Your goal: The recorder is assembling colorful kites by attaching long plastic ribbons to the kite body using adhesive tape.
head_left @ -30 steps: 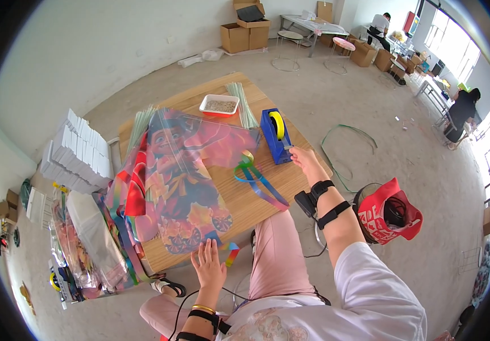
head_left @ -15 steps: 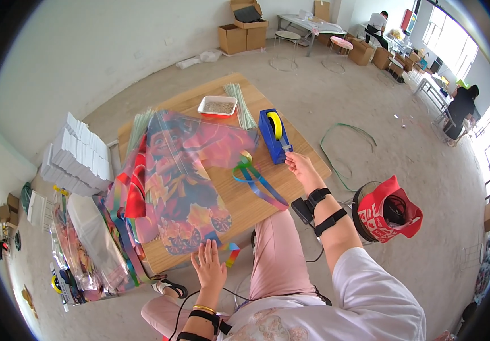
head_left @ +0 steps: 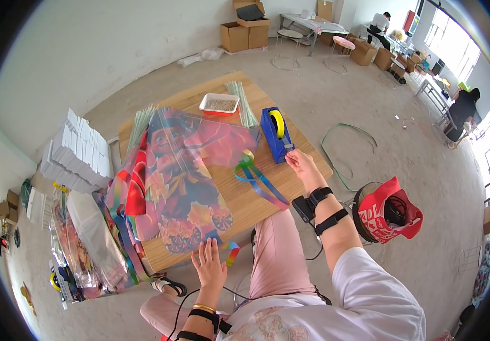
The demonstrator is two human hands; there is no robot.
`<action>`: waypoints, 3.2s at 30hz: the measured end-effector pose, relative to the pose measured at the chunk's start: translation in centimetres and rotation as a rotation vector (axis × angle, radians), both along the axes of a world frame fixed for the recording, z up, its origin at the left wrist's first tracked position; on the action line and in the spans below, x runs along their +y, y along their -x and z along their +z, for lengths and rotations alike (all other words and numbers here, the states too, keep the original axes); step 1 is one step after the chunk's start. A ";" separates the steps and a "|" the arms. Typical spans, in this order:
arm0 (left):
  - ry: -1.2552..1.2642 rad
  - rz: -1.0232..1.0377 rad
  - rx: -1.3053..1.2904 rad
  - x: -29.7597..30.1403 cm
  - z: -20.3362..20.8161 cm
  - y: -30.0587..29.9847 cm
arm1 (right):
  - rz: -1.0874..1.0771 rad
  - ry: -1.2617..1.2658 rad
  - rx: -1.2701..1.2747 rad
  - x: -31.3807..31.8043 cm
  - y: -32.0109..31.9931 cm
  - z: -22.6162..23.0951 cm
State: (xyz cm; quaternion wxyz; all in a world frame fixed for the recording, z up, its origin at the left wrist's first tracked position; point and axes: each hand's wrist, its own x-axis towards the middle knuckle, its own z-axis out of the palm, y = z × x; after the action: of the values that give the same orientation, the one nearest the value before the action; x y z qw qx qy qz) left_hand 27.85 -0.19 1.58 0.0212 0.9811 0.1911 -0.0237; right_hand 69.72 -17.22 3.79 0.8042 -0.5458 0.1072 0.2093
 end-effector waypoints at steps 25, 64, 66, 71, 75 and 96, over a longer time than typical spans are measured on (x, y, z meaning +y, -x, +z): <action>-0.016 0.053 -0.106 -0.5 -0.7 0.1 | 1.650 0.896 -1.684 17.8 20.6 5.7; 0.052 0.070 -0.167 -0.5 -2.5 -0.1 | 1.776 1.267 -2.364 22.5 23.5 2.8; 0.050 0.071 -0.168 -0.5 -2.5 -0.2 | 1.816 1.321 -2.311 22.8 23.3 2.2; 0.066 0.080 -0.160 -0.6 -2.5 -0.1 | 1.895 1.405 -2.194 23.7 23.1 1.7; 0.077 0.071 -0.160 -0.5 -2.2 -0.2 | 1.958 1.446 -1.958 24.7 22.0 1.4; 0.191 0.066 -0.180 -0.2 0.1 -0.2 | 1.304 0.846 -1.426 20.0 19.7 2.4</action>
State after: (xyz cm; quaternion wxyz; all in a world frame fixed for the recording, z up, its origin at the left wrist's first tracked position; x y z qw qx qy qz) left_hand 28.03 -0.38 1.63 0.1322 0.9659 0.2175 0.0472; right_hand 49.98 2.79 6.24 0.1570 -0.7305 -0.6405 0.1772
